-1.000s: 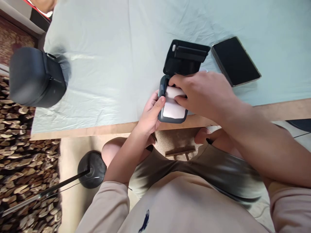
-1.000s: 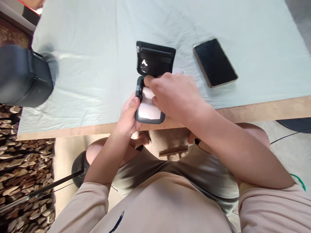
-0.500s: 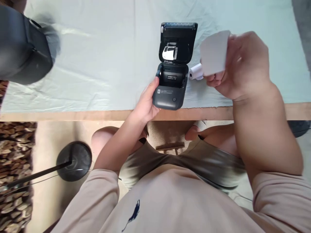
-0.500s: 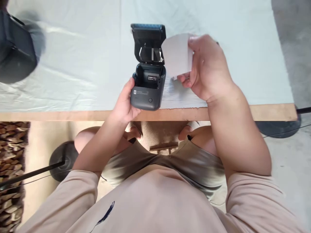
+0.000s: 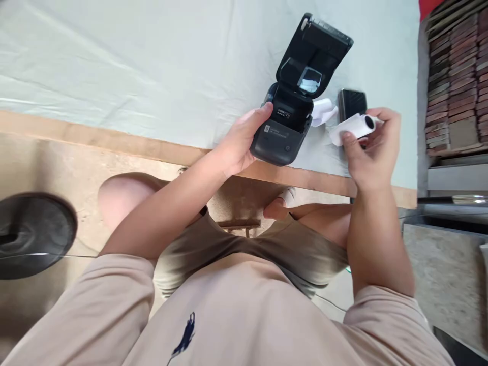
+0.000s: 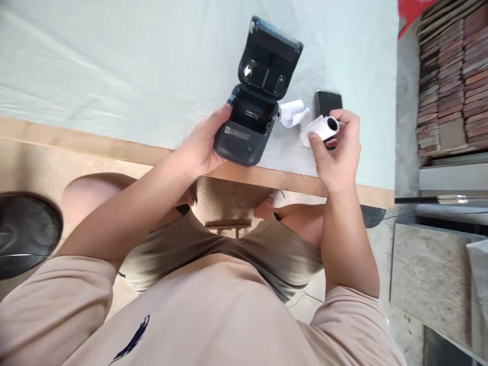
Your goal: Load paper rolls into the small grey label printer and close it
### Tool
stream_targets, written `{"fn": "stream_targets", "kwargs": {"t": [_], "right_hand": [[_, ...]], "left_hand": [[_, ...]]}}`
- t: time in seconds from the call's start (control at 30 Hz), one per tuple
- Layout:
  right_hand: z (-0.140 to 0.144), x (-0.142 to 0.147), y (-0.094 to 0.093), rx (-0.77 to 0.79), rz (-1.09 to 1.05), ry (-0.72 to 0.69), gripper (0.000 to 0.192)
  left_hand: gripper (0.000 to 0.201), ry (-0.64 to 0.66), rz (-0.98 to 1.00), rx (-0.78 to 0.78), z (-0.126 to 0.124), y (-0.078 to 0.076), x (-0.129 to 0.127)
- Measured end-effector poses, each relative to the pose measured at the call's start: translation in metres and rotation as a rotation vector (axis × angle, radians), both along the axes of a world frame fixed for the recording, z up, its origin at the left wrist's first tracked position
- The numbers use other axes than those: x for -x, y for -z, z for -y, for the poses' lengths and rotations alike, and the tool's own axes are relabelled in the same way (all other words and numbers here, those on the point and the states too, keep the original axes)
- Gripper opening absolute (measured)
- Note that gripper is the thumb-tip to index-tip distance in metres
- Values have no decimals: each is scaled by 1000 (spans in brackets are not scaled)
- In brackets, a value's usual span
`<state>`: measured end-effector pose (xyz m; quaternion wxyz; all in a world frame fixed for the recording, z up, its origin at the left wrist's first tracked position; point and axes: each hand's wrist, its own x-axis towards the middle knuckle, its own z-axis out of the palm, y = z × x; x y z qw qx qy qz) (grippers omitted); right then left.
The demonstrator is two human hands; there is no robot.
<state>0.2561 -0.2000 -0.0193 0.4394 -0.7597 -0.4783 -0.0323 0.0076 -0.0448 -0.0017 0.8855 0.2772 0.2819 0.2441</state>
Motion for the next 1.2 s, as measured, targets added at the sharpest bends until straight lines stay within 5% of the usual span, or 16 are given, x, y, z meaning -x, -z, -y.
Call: {"fn": "stream_targets", "kwargs": {"t": [0.17,0.33,0.47,0.6,0.8,1.0,1.2], "right_hand": [[16,-2,11,114,108,-26,44],[-9,-32,-35,-21,276,12,31],[-74,-61,-62,483,439,-279,24],[-129,-58,-55,719,510,-395,19],[-159,-46,-39,906,520,-393,17],[-157,-49,-50,899,484,-359,32],[-104,-60,-96,508,393,-279,31]], "left_hand": [[43,7,1,-33,1,-5,-3],[31,52,30,-83,-1,1,-1],[34,64,20,-102,-1,5,-1],[35,36,37,-80,-2,7,-1],[41,60,57,-100,-2,9,2],[38,26,2,25,-1,4,2],[28,37,114,30,1,-3,7]]}}
